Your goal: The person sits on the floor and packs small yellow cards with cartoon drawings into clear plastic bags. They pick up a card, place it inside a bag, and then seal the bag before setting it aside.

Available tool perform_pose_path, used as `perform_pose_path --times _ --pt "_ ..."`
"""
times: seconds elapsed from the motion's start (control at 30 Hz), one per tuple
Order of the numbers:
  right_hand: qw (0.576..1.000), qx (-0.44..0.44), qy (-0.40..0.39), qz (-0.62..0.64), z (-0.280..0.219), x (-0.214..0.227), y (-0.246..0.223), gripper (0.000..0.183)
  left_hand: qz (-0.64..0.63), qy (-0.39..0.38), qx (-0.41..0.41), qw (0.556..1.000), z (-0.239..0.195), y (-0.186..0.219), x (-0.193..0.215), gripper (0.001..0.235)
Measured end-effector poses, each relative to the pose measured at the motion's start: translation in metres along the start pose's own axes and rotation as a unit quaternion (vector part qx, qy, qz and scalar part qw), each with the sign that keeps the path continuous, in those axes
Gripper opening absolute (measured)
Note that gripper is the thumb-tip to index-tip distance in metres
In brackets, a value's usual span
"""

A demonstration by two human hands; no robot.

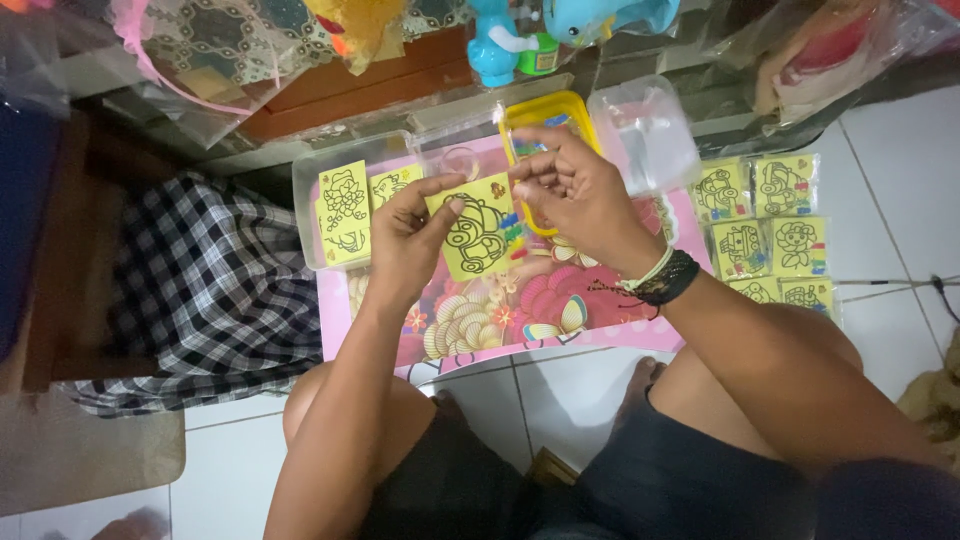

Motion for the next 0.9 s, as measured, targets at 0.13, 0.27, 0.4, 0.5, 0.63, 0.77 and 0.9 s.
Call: perform_pose_path --times 0.13,0.27,0.4,0.5,0.63,0.77,0.9 --pt "0.998 0.027 -0.031 -0.044 -0.002 -0.003 0.001 0.035 -0.008 -0.005 0.001 1.0 -0.001 0.026 -0.006 0.03" --pt "1.0 -0.016 -0.024 -0.002 -0.006 -0.003 -0.004 0.025 -0.026 -0.026 0.022 0.999 -0.004 0.038 -0.004 0.034" --pt "0.996 -0.057 -0.007 0.066 0.0 0.004 0.008 0.029 -0.031 -0.033 0.031 0.999 -0.004 0.034 -0.005 0.037" --pt "0.996 -0.076 0.002 0.047 0.001 0.006 0.009 0.029 -0.015 -0.04 0.021 0.999 0.002 0.041 -0.004 0.034" --pt "0.995 -0.098 -0.013 0.034 0.001 0.0 -0.004 0.034 -0.023 -0.051 0.037 0.998 0.002 0.031 0.001 0.034" --pt "0.992 -0.121 -0.023 -0.024 0.0 0.003 0.004 0.029 0.043 -0.067 0.032 0.996 0.003 0.012 0.007 0.032" --pt "0.988 -0.104 -0.021 -0.114 0.005 0.005 0.008 0.021 0.19 -0.06 0.017 0.98 0.004 0.014 0.009 0.025"
Point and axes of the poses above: each hand's wrist, its own z-axis towards the middle knuckle, its own x-axis out of the back of the hand, y = z × x, the point moved 1 cm from there along z, towards the middle knuckle, and after that the axes turned 9 degrees about y, right-handed, at the moved point
